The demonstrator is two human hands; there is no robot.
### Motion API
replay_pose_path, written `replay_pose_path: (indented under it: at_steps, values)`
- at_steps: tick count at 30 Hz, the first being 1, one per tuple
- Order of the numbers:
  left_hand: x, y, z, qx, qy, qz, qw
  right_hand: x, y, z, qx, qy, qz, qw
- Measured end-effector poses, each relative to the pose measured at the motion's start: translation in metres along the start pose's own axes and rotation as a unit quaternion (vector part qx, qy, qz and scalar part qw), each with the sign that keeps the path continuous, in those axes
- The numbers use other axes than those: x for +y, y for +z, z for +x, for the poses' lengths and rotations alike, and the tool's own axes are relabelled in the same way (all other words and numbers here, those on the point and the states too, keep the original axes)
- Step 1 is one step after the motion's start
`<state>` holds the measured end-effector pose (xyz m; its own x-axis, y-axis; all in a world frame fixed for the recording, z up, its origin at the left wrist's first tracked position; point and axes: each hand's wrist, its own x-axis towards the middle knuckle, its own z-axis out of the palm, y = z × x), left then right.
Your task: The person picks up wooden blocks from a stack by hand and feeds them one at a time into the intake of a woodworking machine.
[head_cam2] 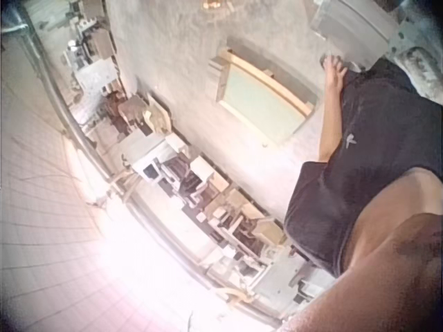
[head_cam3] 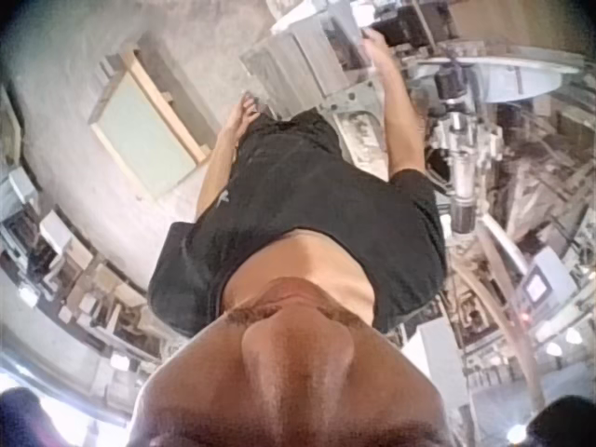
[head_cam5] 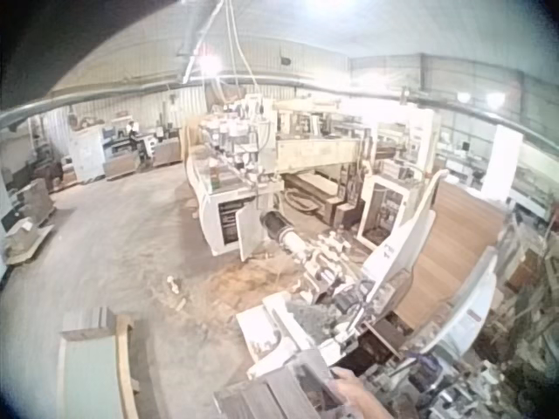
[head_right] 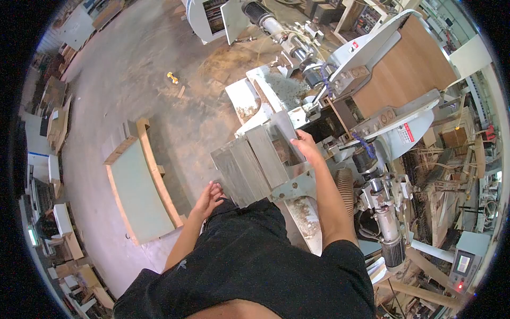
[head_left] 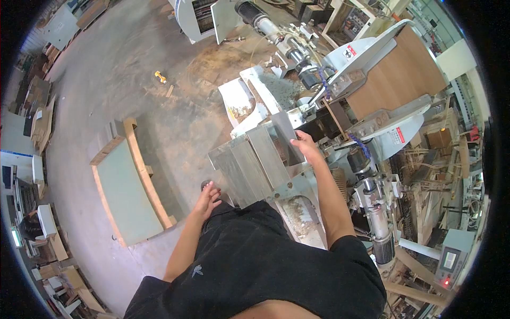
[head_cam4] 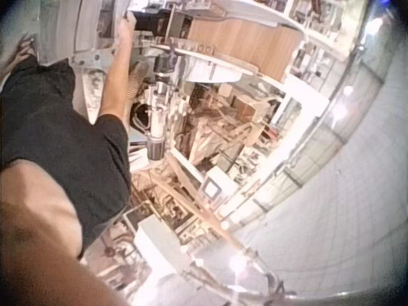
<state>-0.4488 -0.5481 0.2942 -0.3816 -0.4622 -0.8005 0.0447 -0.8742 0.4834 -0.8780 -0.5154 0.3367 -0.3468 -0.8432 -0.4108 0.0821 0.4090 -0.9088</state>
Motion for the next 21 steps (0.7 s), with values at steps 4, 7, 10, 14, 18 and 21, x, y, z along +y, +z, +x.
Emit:
replay_pose_path:
  at_steps: [4,7,10,14,18,21]
  values:
    - [0.002,0.029,0.022,0.035,0.003,0.004,0.999,-0.001,0.02,0.005,-0.028,0.039,-0.075,0.996]
    - [0.01,0.05,0.024,-0.013,0.005,0.067,0.998,0.007,0.041,0.004,0.003,0.084,-0.141,0.986]
    - [0.016,0.065,0.026,-0.01,-0.006,0.104,0.995,0.034,0.037,0.014,-0.003,0.048,-0.151,0.987]
    - [0.011,0.073,0.033,0.005,0.035,0.098,0.995,0.041,0.035,0.023,-0.035,0.064,-0.152,0.986]
    - [0.016,0.078,0.008,-0.007,0.083,0.046,0.995,0.021,0.055,0.016,-0.06,0.085,-0.192,0.976]
    - [0.01,0.073,0.013,-0.032,0.083,0.034,0.995,0.056,0.045,0.028,-0.051,0.086,-0.18,0.978]
